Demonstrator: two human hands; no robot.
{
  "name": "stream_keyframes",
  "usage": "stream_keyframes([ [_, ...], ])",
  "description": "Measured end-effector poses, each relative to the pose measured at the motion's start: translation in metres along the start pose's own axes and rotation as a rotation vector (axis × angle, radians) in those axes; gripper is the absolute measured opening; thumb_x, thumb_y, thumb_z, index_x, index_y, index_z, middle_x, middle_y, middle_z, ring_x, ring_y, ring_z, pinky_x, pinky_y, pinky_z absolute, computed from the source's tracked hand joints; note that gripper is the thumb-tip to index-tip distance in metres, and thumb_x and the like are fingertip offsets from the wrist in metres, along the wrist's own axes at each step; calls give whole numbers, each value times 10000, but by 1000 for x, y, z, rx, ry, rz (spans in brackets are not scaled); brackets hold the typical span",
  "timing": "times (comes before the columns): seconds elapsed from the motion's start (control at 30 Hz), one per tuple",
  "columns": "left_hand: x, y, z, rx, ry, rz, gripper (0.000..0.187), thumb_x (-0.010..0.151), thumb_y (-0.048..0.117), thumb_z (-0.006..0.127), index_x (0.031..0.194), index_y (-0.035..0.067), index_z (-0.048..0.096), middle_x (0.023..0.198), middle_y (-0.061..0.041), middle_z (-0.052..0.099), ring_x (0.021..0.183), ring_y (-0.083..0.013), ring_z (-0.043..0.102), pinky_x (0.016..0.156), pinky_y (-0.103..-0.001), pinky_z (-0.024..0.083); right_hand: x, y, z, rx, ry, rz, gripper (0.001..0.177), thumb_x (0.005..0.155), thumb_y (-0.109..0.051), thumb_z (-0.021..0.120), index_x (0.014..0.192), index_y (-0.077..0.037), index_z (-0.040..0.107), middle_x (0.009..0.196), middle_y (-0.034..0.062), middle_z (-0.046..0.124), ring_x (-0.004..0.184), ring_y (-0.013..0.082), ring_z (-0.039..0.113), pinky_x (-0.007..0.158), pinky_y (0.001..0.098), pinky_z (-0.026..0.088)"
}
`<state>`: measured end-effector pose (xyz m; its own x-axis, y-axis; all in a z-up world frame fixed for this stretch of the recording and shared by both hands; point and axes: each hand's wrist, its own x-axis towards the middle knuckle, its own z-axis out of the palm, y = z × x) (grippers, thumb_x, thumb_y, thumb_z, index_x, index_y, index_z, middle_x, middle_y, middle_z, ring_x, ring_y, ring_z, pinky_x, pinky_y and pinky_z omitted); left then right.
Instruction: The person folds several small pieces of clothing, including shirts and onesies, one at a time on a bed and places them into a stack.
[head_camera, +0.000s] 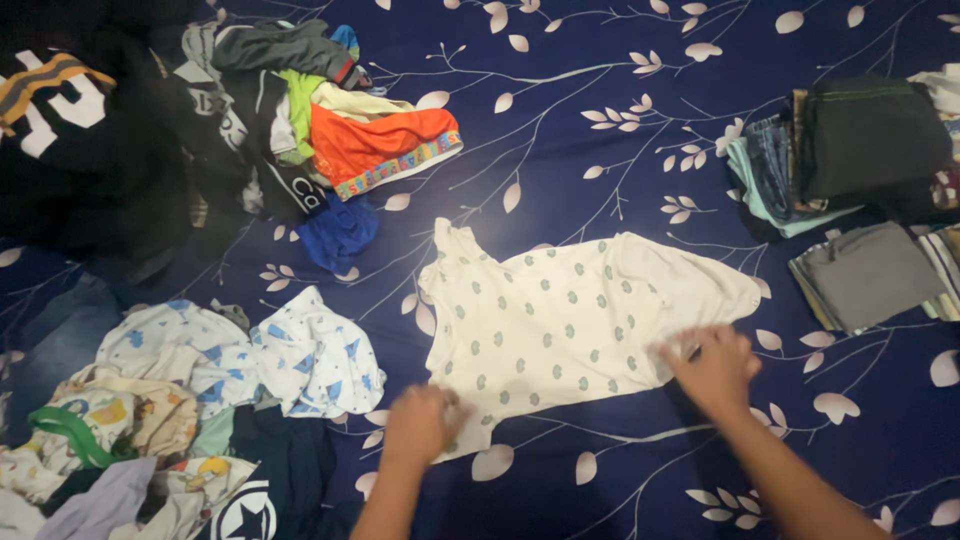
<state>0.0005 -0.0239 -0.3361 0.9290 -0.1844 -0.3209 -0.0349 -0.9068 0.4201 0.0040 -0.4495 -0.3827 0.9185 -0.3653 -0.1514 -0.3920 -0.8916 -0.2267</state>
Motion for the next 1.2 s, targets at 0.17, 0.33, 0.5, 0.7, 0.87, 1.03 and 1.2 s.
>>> stream_keyframes([
  [0.17, 94, -16, -9, -157, 525, -76, 305, 888, 242, 692, 1140, 71, 689, 1077, -196, 668, 1013, -439, 625, 866, -519, 502, 76, -35, 1, 59, 111, -74, 645, 707, -576, 829, 1249, -243, 724, 1270, 151, 562, 1207, 406, 480, 959, 603, 339],
  [0.33, 166, -19, -2, -155, 446, -280, 416, 803, 311, 764, 1133, 79, 664, 1145, -180, 645, 1089, -437, 591, 880, -520, 489, 101, -40, 23, 113, 20, -218, 428, 721, -540, 824, 968, -194, 767, 1144, 82, 651, 1182, 314, 559, 958, 543, 391],
  [0.5, 188, -24, 1, -228, 335, -447, 261, 959, 344, 689, 1101, 125, 703, 1184, -138, 675, 1157, -366, 636, 998, -481, 504, 107, -13, 21, 366, -94, 63, 448, 848, -536, 748, 1004, -118, 709, 886, 95, 747, 829, 285, 724, 786, 427, 543],
  [0.7, 167, 1, -9, -97, 697, -350, 259, 851, 232, 691, 1032, 47, 670, 1050, -188, 643, 994, -421, 619, 850, -506, 470, 90, -46, -19, 162, 107, 60, 341, 839, -387, 771, 986, -84, 717, 976, 144, 732, 917, 341, 685, 821, 456, 511],
  [0.87, 149, 50, 50, 180, 162, 118, 197, 1077, 227, 490, 1126, 142, 662, 1191, -67, 660, 1149, -255, 612, 1021, -412, 462, 55, -123, 25, 604, 95, -897, 202, 973, -96, 546, 1088, -99, 712, 1243, 115, 716, 1282, 348, 615, 1142, 471, 425],
  [1.03, 130, 63, 50, 86, 120, 180, 645, 942, 478, 576, 1513, 214, 433, 1608, -91, 295, 1492, -369, 220, 1168, -627, 161, 56, -136, 41, 24, -319, -658, 541, 870, -199, 560, 1410, -199, 596, 1600, 66, 422, 1420, 260, 406, 1166, 593, 208],
  [1.2, 151, 48, 7, 170, 26, -61, 787, 857, 610, 622, 1541, 351, 331, 1695, -2, 106, 1541, -388, 75, 1188, -647, 52, 113, -88, 13, -14, 154, -512, 534, 938, -292, 595, 1444, -129, 539, 1548, 174, 406, 1417, 387, 350, 1120, 665, 148],
])
